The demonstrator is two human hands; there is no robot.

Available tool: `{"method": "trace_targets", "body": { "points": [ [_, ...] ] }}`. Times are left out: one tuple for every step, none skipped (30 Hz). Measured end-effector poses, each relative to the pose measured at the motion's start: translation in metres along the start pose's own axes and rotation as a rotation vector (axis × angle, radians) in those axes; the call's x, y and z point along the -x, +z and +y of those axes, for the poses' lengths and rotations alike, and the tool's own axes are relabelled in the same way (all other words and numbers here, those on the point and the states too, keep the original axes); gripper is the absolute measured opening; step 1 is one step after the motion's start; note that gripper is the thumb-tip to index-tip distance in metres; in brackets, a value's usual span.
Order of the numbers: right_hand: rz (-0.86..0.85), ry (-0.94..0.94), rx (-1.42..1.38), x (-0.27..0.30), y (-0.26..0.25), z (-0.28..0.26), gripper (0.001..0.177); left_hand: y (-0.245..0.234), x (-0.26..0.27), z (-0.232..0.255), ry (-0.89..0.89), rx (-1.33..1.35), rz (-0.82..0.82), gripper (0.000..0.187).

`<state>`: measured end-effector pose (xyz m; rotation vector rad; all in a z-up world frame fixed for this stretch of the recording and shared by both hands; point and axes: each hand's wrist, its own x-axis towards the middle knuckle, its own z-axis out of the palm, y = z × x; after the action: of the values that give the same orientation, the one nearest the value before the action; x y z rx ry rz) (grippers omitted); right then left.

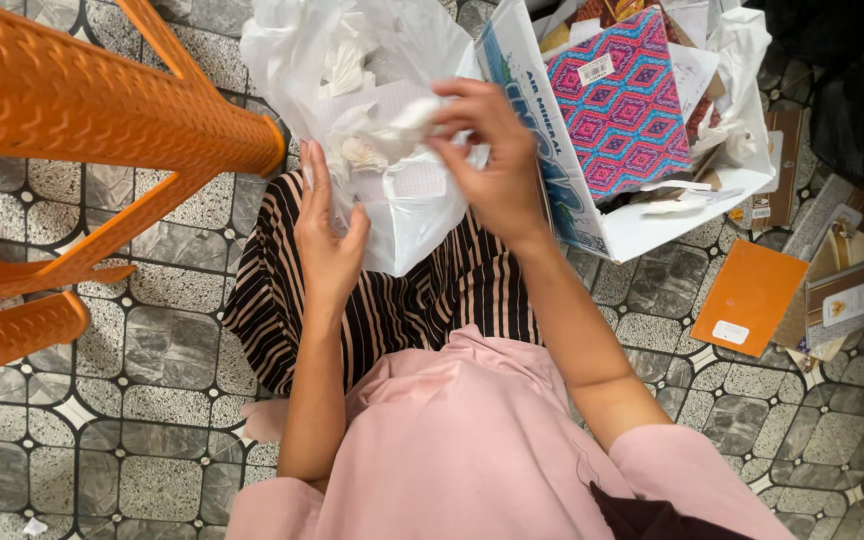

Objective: The person sits on the floor and transfers various paper items from a white cardboard box into a white plastic bag. They handle sheets, notebooks, and small paper pieces one by one, placing them into the bag held between their legs.

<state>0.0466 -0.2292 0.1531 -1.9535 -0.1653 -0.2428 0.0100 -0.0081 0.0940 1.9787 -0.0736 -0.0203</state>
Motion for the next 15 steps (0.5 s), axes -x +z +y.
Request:
{"method": "trace_targets", "body": {
  "points": [
    [-0.005, -0.014, 0.008, -0.003, 0.007, 0.0, 0.023, -0.001, 0.001, 0.0, 0.013, -0.005, 0.004, 0.085],
    [-0.009, -0.028, 0.016, -0.003, 0.012, 0.003, 0.023, -0.002, 0.001, 0.0, 0.026, -0.01, 0.007, 0.085],
    [-0.013, -0.043, 0.024, -0.004, 0.013, 0.009, 0.023, -0.003, 0.001, -0.001, 0.023, -0.018, 0.017, 0.085],
    [0.018, 0.013, 0.028, -0.003, 0.008, 0.02, 0.022, -0.003, 0.001, -0.002, 0.021, -0.026, 0.027, 0.084],
    [0.046, 0.074, 0.03, 0.001, -0.003, 0.033, 0.022, -0.004, 0.003, -0.003, 0.012, -0.035, 0.035, 0.084],
    [0.075, 0.135, 0.032, 0.006, -0.015, 0.05, 0.022, -0.004, 0.004, -0.005, 0.012, -0.045, 0.039, 0.082],
    [0.147, 0.156, 0.095, 0.011, -0.03, 0.069, 0.02, -0.004, 0.005, -0.007, 0.012, -0.054, 0.043, 0.08],
    [0.22, 0.176, 0.158, 0.016, -0.048, 0.089, 0.018, -0.004, 0.007, -0.008, 0.013, -0.064, 0.047, 0.078],
    [0.288, 0.22, 0.208, 0.023, -0.069, 0.108, 0.021, -0.004, 0.009, -0.009, 0.013, -0.071, 0.049, 0.077],
    [0.357, 0.265, 0.258, 0.032, -0.092, 0.126, 0.024, -0.005, 0.011, -0.009, 0.013, -0.078, 0.051, 0.076],
    [0.4, 0.187, 0.46, 0.04, -0.114, 0.142, 0.035, -0.005, 0.012, -0.009, 0.013, -0.085, 0.058, 0.075],
    [0.438, 0.106, 0.662, 0.05, -0.132, 0.155, 0.046, -0.004, 0.013, -0.008, 0.005, -0.081, 0.066, 0.074],
    [0.434, 0.213, 0.733, 0.06, -0.147, 0.165, 0.053, -0.004, 0.014, -0.007, -0.003, -0.078, 0.079, 0.074],
    [0.429, 0.32, 0.801, 0.069, -0.16, 0.173, 0.06, -0.004, 0.014, -0.005, -0.012, -0.076, 0.093, 0.073],
    [0.419, 0.426, 0.865, 0.074, -0.166, 0.181, 0.068, -0.004, 0.013, -0.003, -0.008, -0.08, 0.098, 0.072]
  ]
}}
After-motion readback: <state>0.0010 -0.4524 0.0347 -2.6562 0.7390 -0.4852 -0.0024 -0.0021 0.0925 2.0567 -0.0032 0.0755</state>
